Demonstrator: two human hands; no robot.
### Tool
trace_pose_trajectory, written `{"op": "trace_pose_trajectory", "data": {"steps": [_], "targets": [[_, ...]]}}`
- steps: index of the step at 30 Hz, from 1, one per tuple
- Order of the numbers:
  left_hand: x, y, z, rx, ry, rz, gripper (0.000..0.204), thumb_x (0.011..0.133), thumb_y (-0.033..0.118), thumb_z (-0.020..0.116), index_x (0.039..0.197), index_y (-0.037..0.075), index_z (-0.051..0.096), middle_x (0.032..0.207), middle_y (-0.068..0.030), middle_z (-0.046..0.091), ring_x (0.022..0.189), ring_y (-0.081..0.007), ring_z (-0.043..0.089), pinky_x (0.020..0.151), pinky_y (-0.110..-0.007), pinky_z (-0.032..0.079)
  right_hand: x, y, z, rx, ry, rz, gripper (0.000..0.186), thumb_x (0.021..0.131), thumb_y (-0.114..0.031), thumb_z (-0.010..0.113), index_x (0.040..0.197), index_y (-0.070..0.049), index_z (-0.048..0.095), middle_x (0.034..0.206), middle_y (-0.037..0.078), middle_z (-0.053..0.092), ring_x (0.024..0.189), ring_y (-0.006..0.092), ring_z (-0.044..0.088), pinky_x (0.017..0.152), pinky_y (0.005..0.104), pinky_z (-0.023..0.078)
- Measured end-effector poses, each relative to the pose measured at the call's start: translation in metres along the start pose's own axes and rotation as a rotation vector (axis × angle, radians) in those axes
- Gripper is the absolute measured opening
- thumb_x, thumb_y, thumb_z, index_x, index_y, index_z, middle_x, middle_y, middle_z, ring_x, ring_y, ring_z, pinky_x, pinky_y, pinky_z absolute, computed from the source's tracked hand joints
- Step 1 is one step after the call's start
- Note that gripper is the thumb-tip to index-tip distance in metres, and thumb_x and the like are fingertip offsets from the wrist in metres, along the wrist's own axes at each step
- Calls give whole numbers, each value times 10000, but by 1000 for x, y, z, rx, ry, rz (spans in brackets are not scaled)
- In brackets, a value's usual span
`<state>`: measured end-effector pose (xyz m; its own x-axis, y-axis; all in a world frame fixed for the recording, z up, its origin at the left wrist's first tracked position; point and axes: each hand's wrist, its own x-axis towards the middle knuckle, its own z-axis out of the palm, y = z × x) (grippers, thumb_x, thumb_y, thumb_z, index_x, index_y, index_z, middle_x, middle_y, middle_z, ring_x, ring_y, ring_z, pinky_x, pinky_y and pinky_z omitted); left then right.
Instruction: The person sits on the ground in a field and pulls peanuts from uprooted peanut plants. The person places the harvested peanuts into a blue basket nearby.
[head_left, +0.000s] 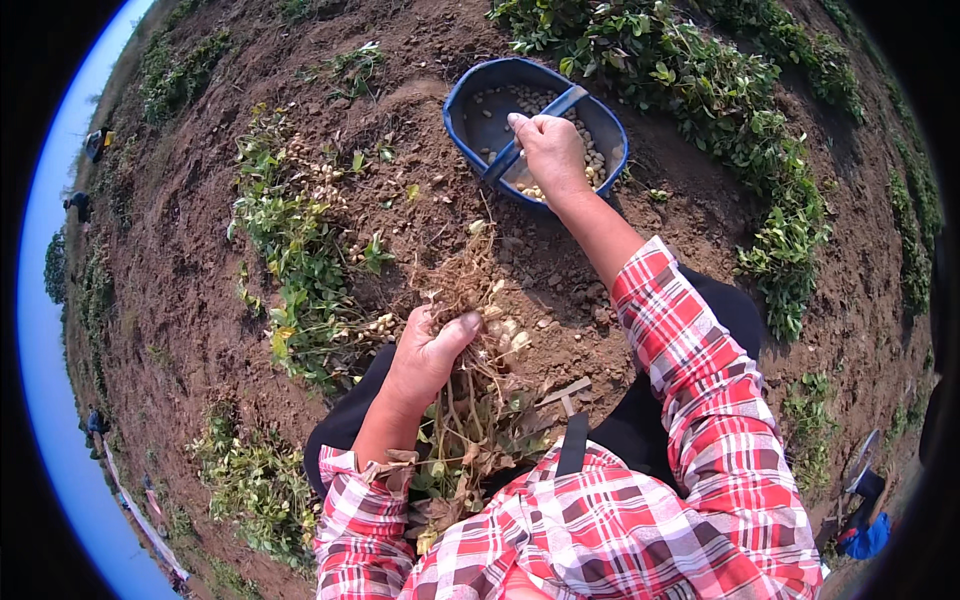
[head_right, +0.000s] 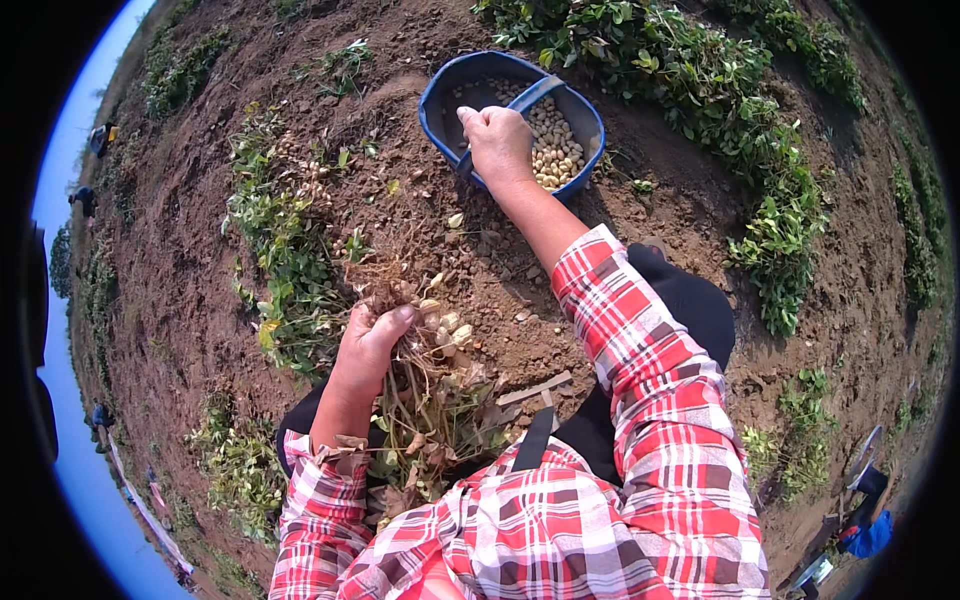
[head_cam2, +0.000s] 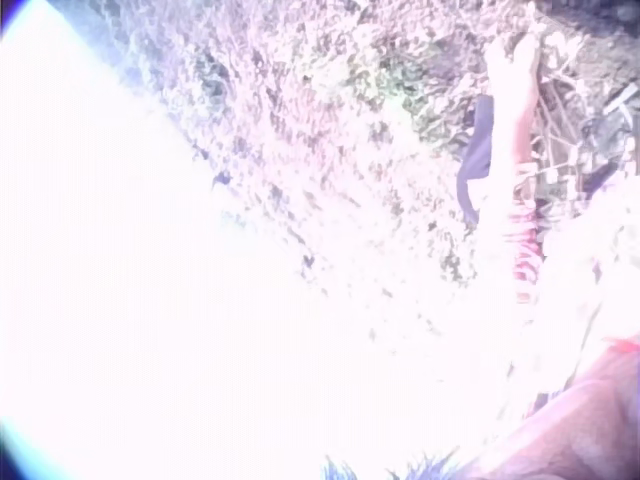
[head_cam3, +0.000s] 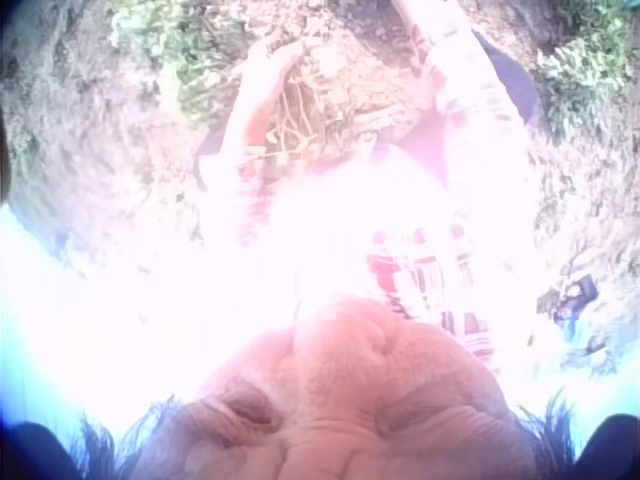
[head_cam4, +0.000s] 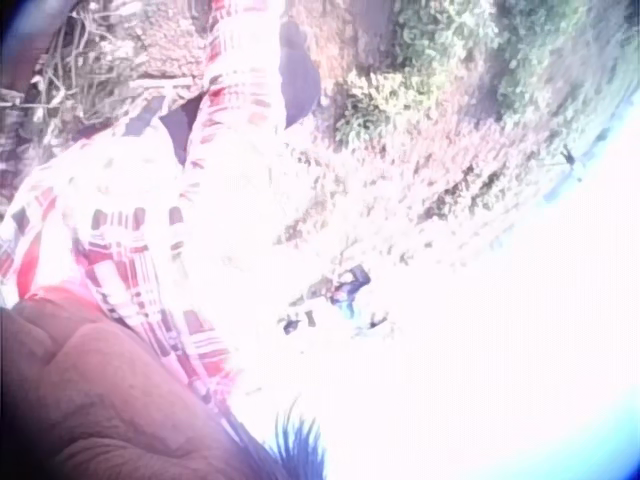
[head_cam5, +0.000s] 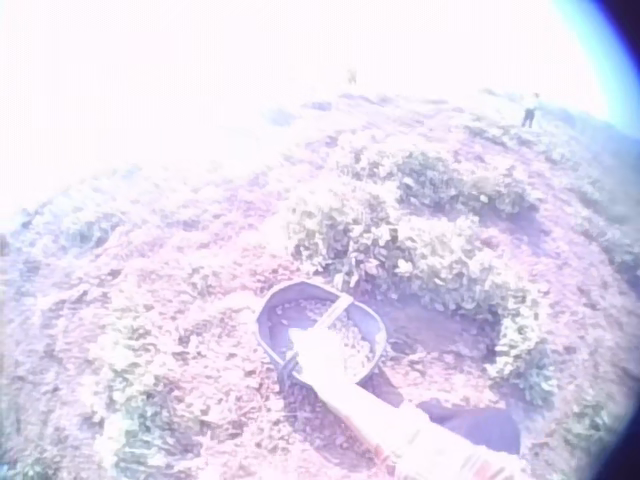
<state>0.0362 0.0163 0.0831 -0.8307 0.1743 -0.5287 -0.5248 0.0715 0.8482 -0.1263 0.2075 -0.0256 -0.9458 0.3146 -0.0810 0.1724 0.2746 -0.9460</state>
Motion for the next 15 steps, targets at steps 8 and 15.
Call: {"op": "trace_pose_trajectory", "data": {"steps": [8,15], "targets": [[-4,9,-12,-217,199,-99,324,853,211,685,1097,15,601,969,-27,660,856,-121,618,799,-290,510,-3,-17,-23,-379,-366,-407,315,923,-362,624,988,-62,692,786,39,664,733,230,649,639,329,503],[9,9,-14,-308,-82,60,263,895,169,587,1087,-10,584,927,-82,682,786,-168,679,721,-311,575,-91,-84,-26,238,-994,-172,192,851,-148,696,940,21,670,793,77,674,745,128,628,684,292,505]]}}
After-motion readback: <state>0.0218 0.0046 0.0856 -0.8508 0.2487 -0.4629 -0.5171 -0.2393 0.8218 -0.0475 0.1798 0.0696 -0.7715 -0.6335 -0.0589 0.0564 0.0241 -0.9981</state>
